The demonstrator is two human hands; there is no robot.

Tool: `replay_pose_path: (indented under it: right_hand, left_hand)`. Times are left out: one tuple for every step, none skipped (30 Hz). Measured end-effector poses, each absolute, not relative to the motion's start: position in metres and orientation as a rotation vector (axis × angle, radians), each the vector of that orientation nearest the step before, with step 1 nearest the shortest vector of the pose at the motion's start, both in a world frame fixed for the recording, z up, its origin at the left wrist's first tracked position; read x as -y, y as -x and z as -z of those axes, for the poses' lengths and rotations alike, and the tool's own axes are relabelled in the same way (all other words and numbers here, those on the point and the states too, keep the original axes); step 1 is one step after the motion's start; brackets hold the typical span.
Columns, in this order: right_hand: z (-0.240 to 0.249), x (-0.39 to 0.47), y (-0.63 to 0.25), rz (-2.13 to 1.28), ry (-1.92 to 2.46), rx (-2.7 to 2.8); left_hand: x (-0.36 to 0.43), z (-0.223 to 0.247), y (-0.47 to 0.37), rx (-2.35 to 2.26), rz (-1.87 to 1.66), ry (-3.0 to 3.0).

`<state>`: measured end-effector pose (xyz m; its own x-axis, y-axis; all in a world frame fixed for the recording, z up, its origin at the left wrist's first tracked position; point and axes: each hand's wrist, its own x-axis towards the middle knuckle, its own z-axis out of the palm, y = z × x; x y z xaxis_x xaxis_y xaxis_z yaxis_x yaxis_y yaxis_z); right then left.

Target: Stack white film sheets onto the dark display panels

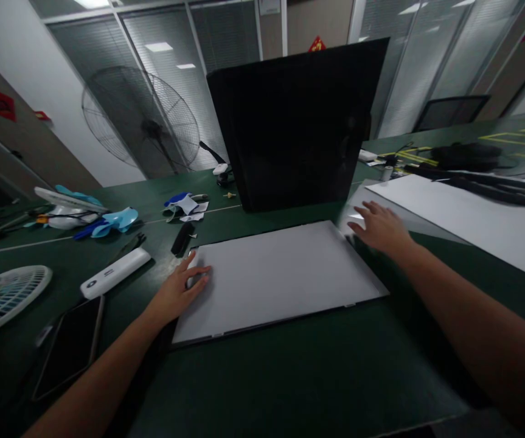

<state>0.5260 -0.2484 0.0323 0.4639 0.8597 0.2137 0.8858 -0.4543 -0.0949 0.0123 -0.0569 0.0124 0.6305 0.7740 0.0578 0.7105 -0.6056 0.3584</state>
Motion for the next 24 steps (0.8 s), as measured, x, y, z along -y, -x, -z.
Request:
replay_pose_path:
  right_hand:
    - [-0.027, 0.252, -0.544, 0.193, 2.586, 1.427]
    - [-0.022, 0.255, -0.558, 0.169, 2.647, 1.351]
    - [-0.017, 0.258, -0.569, 0.132, 2.7, 1.29]
    - [-0.013, 0.26, -0.576, 0.091, 2.748, 1.236]
    - [-0.009, 0.26, -0.581, 0.056, 2.791, 1.186]
    - [-0.006, 0.26, -0.583, 0.033, 2.827, 1.14]
    - [-0.005, 0.259, -0.585, 0.024, 2.858, 1.097]
    - [-0.004, 0.258, -0.586, 0.029, 2.884, 1.056]
    - [-0.004, 0.257, -0.586, 0.04, 2.903, 1.022]
    - [-0.005, 0.257, -0.587, 0.056, 2.913, 1.001]
    - [-0.005, 0.257, -0.589, 0.071, 2.915, 0.99]
    - [-0.005, 0.257, -0.59, 0.082, 2.912, 0.987]
    - [-0.004, 0.257, -0.592, 0.083, 2.906, 0.994]
    - [-0.003, 0.258, -0.594, 0.072, 2.899, 1.009]
    - [-0.001, 0.259, -0.596, 0.05, 2.894, 1.028]
    - [0.001, 0.259, -0.597, 0.02, 2.89, 1.046]
    - [0.002, 0.259, -0.598, -0.012, 2.888, 1.058]
    - [0.003, 0.259, -0.598, -0.039, 2.887, 1.065]
    - [0.004, 0.258, -0.597, -0.057, 2.887, 1.066]
    - [0.003, 0.258, -0.595, -0.065, 2.886, 1.067]
    - [0.001, 0.258, -0.593, -0.065, 2.883, 1.069]
    - [-0.001, 0.258, -0.591, -0.062, 2.88, 1.071]
    - [-0.004, 0.258, -0.588, -0.059, 2.876, 1.074]
    - [-0.008, 0.259, -0.584, -0.058, 2.874, 1.075]
  left_hand:
    - [0.056, -0.011, -0.013, -1.202, -0.32, -2.556]
    - [0.055, -0.01, -0.012, -1.197, -0.343, -2.563]
    - [0.053, -0.007, -0.012, -1.182, -0.366, -2.571]
    - [0.051, -0.005, -0.011, -1.164, -0.386, -2.576]
    - [0.049, -0.003, -0.01, -1.15, -0.401, -2.575]
    - [0.048, -0.001, -0.009, -1.146, -0.411, -2.567]
    - [0.047, 0.001, -0.008, -1.153, -0.414, -2.552]
    - [0.046, 0.002, -0.008, -1.167, -0.413, -2.534]
    - [0.046, 0.002, -0.007, -1.182, -0.408, -2.516]
    - [0.046, 0.002, -0.007, -1.198, -0.402, -2.501]
    - [0.047, 0.001, -0.008, -1.211, -0.397, -2.49]
    - [0.048, 0.0, -0.008, -1.222, -0.39, -2.485]
    - [0.049, -0.001, -0.009, -1.23, -0.387, -2.485]
    - [0.05, -0.003, -0.01, -1.238, -0.389, -2.486]
    - [0.05, -0.004, -0.011, -1.245, -0.39, -2.487]
    - [0.051, -0.005, -0.011, -1.249, -0.387, -2.487]
    - [0.051, -0.006, -0.011, -1.251, -0.38, -2.49]
    - [0.051, -0.006, -0.011, -1.25, -0.374, -2.497]
    - [0.05, -0.006, -0.01, -1.245, -0.365, -2.511]
    - [0.049, -0.005, -0.01, -1.235, -0.355, -2.533]
    - [0.049, -0.004, -0.009, -1.225, -0.346, -2.559]
    - [0.048, -0.003, -0.009, -1.218, -0.338, -2.583]
    - [0.048, -0.002, -0.009, -1.216, -0.325, -2.601]
    - [0.048, -0.001, -0.009, -1.222, -0.308, -2.609]
